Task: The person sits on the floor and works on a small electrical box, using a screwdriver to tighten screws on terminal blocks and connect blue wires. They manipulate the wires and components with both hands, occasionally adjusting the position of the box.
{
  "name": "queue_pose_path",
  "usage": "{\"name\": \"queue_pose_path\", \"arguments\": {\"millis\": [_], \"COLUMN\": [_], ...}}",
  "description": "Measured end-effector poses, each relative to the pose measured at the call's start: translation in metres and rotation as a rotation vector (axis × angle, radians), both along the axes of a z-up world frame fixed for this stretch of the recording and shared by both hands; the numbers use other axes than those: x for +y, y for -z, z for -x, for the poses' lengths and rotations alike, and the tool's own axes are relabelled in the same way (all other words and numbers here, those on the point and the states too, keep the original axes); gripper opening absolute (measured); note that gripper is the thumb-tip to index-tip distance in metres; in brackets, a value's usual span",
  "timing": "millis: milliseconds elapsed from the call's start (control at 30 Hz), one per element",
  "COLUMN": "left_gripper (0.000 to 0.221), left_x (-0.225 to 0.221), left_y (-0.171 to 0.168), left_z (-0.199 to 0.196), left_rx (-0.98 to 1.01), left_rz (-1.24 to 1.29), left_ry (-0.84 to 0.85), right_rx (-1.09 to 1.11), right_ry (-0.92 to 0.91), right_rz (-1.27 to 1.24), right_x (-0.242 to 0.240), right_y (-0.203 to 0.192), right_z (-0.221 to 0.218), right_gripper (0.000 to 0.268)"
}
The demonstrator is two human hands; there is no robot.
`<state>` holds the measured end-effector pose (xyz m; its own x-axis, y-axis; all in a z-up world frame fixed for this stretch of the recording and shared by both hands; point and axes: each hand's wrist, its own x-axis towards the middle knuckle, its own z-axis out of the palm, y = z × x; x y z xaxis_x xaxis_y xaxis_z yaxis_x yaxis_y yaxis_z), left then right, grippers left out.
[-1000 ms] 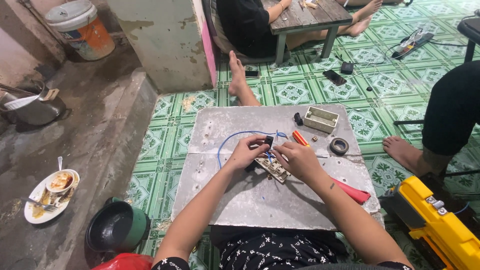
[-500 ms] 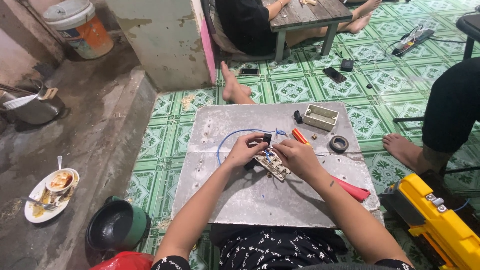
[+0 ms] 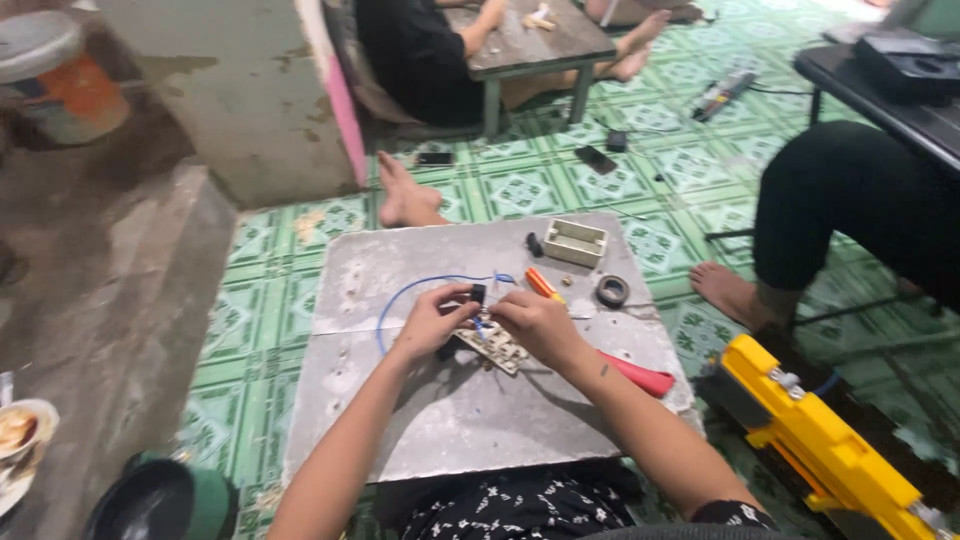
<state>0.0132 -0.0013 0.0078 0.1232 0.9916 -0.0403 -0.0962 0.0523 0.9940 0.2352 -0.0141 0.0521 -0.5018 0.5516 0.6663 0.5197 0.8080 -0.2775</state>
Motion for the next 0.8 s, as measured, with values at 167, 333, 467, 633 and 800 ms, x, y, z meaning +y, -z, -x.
{"name": "queue_pose_path", "arguments": {"millis": [167, 333, 467, 633, 800], "left_gripper": [0.04, 0.038, 0.039, 0.04, 0.04], "left_x": [-0.009, -0.01, -0.014, -0.016, -0.017], "left_y": [-0.022, -0.021, -0.031, -0.035, -0.032], "left_z": [-0.002, 0.0, 0.0, -0.003, -0.004], "left_rx": [0.031, 0.089, 0.139, 0.175, 0.307], "left_rz": [0.003, 0.01, -0.007, -0.02, -0.033], "left_ry": [0.026, 0.058, 0.073, 0.099, 0.062], "right_rx": [-0.014, -0.053, -0.08, -0.119, -0.126], "right_ry": [-0.036, -0.057, -0.033, 0.04, 0.0], "right_rz": [0.023, 0.073, 0.078, 0.039, 0.023], "right_x": [0.002, 0.003, 0.003, 0.007, 0.006], "right_y": [0.001, 0.005, 0.005, 0.018, 0.017], "right_z": [-0.003, -0.004, -0.002, -0.004, -0.007], "right_gripper": [0.004, 0.008, 0.009, 0.011, 0.009]}}
